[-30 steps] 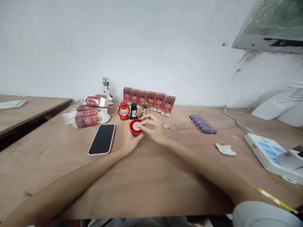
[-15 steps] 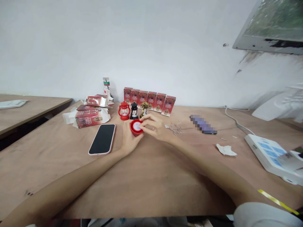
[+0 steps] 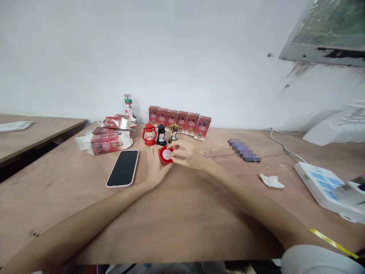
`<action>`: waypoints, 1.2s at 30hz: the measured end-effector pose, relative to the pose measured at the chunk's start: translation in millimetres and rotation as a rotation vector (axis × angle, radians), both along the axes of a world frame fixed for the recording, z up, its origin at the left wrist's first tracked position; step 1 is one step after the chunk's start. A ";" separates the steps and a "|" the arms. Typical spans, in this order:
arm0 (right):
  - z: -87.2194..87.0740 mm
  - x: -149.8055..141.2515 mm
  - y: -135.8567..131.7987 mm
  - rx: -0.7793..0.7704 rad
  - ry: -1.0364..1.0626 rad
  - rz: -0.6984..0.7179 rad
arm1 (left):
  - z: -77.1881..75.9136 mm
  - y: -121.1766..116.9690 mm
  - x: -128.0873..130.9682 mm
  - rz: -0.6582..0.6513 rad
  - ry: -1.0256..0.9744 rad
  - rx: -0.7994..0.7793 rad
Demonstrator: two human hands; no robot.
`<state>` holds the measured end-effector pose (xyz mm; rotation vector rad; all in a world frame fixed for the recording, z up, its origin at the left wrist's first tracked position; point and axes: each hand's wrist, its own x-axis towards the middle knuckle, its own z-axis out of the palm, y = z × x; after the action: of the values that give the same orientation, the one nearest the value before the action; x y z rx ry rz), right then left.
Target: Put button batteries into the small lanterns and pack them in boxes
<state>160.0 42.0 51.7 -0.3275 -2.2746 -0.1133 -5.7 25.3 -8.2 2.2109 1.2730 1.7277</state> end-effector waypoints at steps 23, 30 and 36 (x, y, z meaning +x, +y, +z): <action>5.6 -1.9 0.3 -0.457 0.126 0.055 | 3.9 -7.0 0.9 0.135 0.186 -0.059; 10.7 -0.8 -0.5 -0.460 0.112 0.038 | 1.6 -5.4 1.3 0.118 0.191 -0.011; 54.8 52.0 5.0 -0.378 0.060 -0.264 | 6.0 -11.3 4.1 -0.079 0.149 0.076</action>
<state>212.0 47.0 106.5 -0.8179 -2.1756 0.1919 -1.6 14.1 -2.2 2.4381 1.1481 1.6371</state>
